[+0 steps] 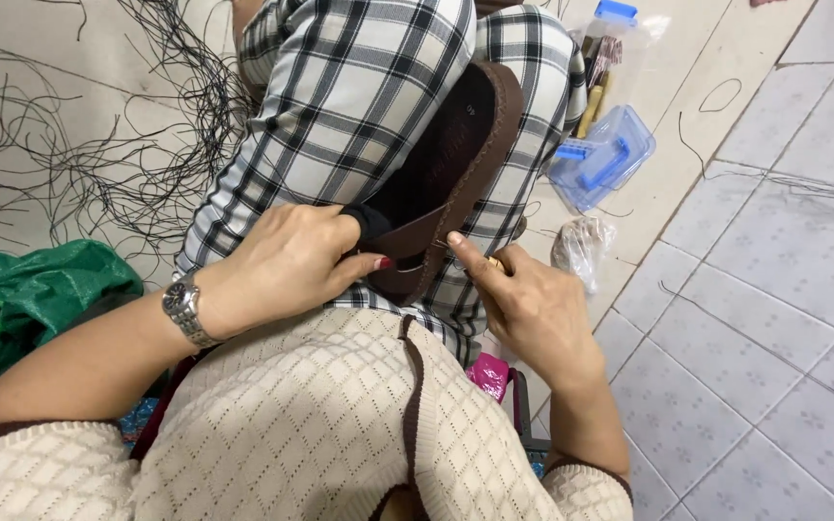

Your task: Hand-sewing a strap onto a sandal sole using a needle and thread while sitting on the floor.

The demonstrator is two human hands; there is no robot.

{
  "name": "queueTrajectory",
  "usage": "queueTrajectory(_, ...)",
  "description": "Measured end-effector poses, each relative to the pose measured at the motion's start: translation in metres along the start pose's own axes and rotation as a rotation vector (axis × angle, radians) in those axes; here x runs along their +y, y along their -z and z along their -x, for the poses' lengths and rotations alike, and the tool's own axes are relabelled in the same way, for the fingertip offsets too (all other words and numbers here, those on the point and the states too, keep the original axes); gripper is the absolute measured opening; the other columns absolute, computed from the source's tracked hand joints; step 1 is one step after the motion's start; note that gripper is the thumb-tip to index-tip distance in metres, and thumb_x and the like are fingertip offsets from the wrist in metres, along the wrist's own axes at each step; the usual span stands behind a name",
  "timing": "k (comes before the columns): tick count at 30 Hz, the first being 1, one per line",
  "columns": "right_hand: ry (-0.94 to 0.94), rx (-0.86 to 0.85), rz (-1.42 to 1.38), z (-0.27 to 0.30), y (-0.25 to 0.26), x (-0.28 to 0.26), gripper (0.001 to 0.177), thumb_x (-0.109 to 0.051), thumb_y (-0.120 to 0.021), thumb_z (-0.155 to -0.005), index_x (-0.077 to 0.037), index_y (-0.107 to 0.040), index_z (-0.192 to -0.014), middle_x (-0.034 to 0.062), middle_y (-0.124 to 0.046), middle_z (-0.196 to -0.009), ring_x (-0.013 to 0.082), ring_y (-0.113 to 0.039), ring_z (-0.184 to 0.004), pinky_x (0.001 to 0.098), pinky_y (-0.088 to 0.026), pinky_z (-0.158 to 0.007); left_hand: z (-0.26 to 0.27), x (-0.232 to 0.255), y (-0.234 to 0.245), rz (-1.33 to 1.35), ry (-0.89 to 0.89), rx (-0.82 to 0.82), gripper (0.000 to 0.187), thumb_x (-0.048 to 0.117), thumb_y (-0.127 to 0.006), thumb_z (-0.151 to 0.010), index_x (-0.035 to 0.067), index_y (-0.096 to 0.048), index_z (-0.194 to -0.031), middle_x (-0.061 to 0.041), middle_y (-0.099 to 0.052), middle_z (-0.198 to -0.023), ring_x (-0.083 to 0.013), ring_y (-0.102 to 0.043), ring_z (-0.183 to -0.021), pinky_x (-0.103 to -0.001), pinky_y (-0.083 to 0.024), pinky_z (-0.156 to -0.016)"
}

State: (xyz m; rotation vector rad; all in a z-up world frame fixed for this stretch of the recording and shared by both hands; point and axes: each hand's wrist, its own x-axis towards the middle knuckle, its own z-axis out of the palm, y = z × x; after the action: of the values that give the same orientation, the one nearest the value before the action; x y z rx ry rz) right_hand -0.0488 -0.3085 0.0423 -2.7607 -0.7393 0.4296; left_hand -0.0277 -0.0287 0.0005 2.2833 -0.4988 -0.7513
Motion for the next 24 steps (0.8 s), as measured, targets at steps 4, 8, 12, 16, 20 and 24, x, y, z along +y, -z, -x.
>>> queueTrajectory(4, -0.026, -0.086, 0.187, -0.005, 0.015, -0.017, 0.047, -0.017, -0.058, -0.093, -0.033, -0.065, -0.137, 0.0037, -0.064, -0.072, 0.0186, -0.063, -0.047, 0.033, -0.05, -0.041, -0.006, -0.005, -0.019, 0.13, -0.191, 0.018, 0.031, 0.02, -0.071, -0.091, 0.003, -0.069, -0.065, -0.013, -0.069, -0.064, -0.0318, -0.07, -0.055, -0.034, -0.051, -0.046)
queueTrajectory(8, -0.032, -0.146, 0.293, -0.003, 0.014, -0.02, 0.053, -0.015, -0.056, -0.089, -0.029, -0.063, -0.14, 0.0074, -0.063, -0.072, 0.0209, -0.065, -0.044, 0.0357, -0.049, -0.035, -0.019, -0.019, -0.073, -0.011, -0.583, 0.21, 0.021, 0.004, -0.063, -0.086, 0.006, -0.064, -0.065, -0.011, -0.063, -0.063, -0.0231, -0.063, -0.044, -0.028, -0.05, -0.04)
queueTrajectory(12, -0.032, -0.236, 0.325, -0.011, 0.02, -0.021, 0.05, -0.014, -0.054, -0.091, -0.027, -0.065, -0.138, 0.0104, -0.069, -0.075, 0.0177, -0.065, -0.043, 0.0339, -0.051, -0.036, -0.028, -0.005, -0.086, -0.062, -0.746, 0.409, 0.015, 0.003, -0.067, -0.08, 0.006, -0.064, -0.066, -0.019, -0.067, -0.073, -0.0245, -0.063, -0.043, -0.036, -0.049, -0.038)
queueTrajectory(16, 0.043, -0.099, 0.219, -0.011, 0.011, -0.012, 0.05, -0.01, -0.062, -0.082, -0.023, -0.07, -0.13, 0.0106, -0.067, -0.077, 0.0279, -0.067, -0.05, 0.0402, -0.053, -0.043, -0.029, 0.0, -0.096, -0.158, -0.741, 0.584, 0.013, 0.0, -0.061, -0.077, 0.008, -0.061, -0.067, -0.022, -0.063, -0.075, -0.0223, -0.059, -0.04, -0.037, -0.048, -0.039)
queueTrajectory(20, 0.062, -0.033, 0.16, -0.014, 0.006, -0.009, 0.045, -0.007, -0.066, -0.082, -0.023, -0.074, -0.123, 0.0107, -0.069, -0.079, 0.0296, -0.069, -0.056, 0.04, -0.053, -0.045, -0.034, 0.008, -0.107, -0.2, -0.732, 0.661, 0.017, -0.005, -0.057, -0.068, 0.01, -0.054, -0.06, -0.024, -0.059, -0.071, -0.0212, -0.05, -0.034, -0.038, -0.042, -0.036)
queueTrajectory(24, 0.094, -0.011, 0.1, -0.013, -0.008, 0.017, 0.039, -0.011, -0.068, -0.082, -0.027, -0.077, -0.118, 0.0065, -0.071, -0.081, 0.0258, -0.07, -0.059, 0.0365, -0.054, -0.046, -0.034, 0.011, -0.1, -0.244, -0.728, 0.694, 0.017, -0.004, -0.058, -0.065, 0.011, -0.054, -0.057, -0.024, -0.059, -0.071, -0.0208, -0.049, -0.035, -0.036, -0.041, -0.036)
